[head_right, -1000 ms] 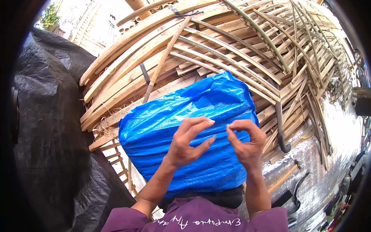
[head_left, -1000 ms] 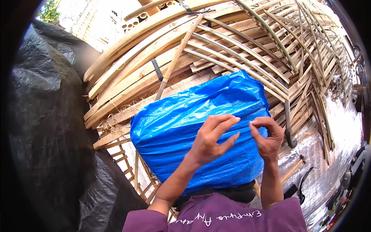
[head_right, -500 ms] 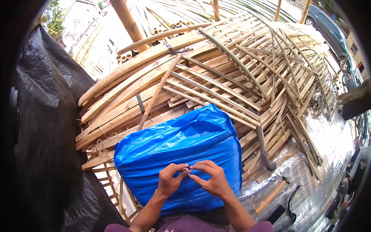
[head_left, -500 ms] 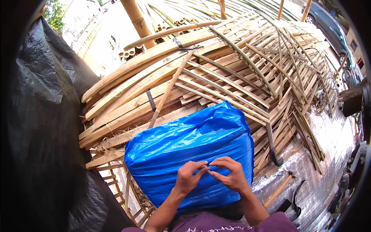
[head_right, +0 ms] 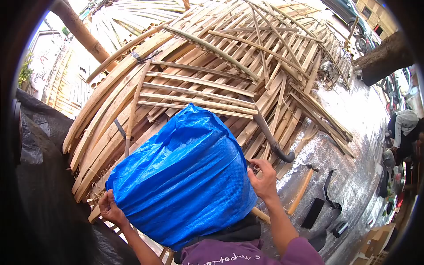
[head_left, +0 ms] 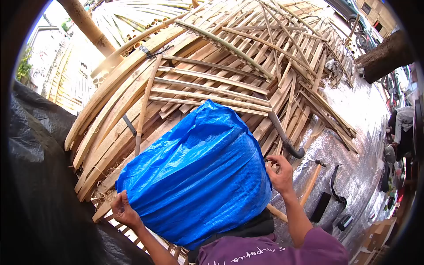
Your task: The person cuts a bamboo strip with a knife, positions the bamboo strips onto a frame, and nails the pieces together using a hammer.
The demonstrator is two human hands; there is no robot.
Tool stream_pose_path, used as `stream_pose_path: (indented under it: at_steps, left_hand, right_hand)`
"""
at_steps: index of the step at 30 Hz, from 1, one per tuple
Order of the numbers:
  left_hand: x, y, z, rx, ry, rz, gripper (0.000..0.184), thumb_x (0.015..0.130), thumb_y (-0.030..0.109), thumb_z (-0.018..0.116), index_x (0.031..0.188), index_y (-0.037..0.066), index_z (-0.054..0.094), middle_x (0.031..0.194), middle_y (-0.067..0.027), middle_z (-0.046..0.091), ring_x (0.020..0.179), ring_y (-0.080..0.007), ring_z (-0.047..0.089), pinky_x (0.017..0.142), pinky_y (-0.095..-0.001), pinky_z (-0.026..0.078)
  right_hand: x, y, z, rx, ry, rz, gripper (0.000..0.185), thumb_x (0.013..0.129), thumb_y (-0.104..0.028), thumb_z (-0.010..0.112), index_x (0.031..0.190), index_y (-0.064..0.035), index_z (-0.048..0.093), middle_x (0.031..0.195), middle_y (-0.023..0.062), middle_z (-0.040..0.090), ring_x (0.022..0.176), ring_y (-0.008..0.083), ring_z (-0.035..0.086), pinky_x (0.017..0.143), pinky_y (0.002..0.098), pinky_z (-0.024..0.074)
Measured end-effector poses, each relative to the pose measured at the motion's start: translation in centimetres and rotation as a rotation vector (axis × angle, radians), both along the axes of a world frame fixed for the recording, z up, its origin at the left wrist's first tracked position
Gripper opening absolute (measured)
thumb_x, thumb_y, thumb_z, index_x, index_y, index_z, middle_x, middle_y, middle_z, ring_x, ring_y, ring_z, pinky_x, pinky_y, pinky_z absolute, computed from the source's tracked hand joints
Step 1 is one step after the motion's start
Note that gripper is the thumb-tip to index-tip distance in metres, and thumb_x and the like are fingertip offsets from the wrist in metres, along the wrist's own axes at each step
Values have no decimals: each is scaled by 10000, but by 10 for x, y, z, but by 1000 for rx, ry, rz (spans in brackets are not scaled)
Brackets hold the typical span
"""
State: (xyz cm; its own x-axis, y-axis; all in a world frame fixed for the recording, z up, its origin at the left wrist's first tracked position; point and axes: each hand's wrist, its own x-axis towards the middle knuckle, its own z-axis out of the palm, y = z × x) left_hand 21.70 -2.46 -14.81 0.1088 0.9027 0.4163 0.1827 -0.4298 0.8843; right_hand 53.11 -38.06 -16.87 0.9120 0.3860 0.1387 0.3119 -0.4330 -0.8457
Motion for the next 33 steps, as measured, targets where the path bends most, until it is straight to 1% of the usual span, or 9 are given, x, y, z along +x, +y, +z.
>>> stream_pose_path:
  at_steps: [6,8,12,14,19,24,29,30,33]
  left_hand:
    - [9,39,11,152,17,-56,89,877,-38,687,957,-1,699,1059,-141,674,968,-194,648,883,-309,545]
    - [24,58,11,138,20,-93,100,878,-49,681,961,3,698,1062,-126,667,974,-187,639,873,-302,543]
    - [119,101,29,365,54,-289,116,866,-68,682,948,12,700,1107,-116,652,1004,-168,621,851,-284,545]
    - [168,125,28,162,-63,-384,101,872,-38,698,965,1,702,1022,-94,682,929,-149,646,882,-294,536]
    - [257,179,-2,-91,-114,-389,137,866,83,755,980,13,726,901,-58,726,837,-84,653,786,-215,513]
    - [295,193,-44,-62,-77,-347,157,859,126,772,965,15,742,849,-30,722,759,-77,639,714,-228,514]
    - [314,198,-76,144,134,-287,193,861,232,776,967,70,768,745,0,689,648,-62,550,614,-237,448]
    - [314,194,-75,46,128,-281,221,864,253,774,971,61,765,763,-6,693,640,-62,540,601,-229,432]
    - [319,191,-76,143,61,-319,222,860,239,780,971,49,756,742,22,676,610,-42,513,543,-226,390]
  right_hand:
    - [11,-130,-82,-510,-155,-458,557,743,-137,728,1265,-58,547,1162,160,570,1102,346,541,982,473,403]
    - [-3,-163,-92,-777,7,-674,731,729,-196,751,1379,-62,446,1286,196,489,1209,397,454,1036,508,357]
    - [-42,-185,-97,-823,184,-718,834,724,-214,761,1442,-58,367,1330,225,436,1250,438,398,1060,510,344]
    - [-53,-180,-103,-927,262,-707,859,734,-218,758,1455,-38,327,1345,246,408,1255,450,388,1072,509,331]
    - [-51,-191,-133,-817,226,-618,885,731,-210,767,1454,-5,300,1374,271,366,1255,481,384,1080,530,309]
    - [-40,-226,-157,-642,218,-663,911,736,-184,754,1484,-7,265,1447,282,336,1344,465,325,1131,509,267]
    - [-6,-172,-137,-767,-74,-575,937,731,-140,719,1509,-2,215,1498,281,313,1390,437,298,1164,512,205]
    - [7,-151,-121,-746,-64,-546,931,732,-145,719,1508,-11,223,1496,271,320,1394,428,294,1166,489,210]
    - [31,-124,-109,-736,-73,-532,924,725,-162,738,1502,-49,252,1452,236,377,1371,415,324,1162,475,224]
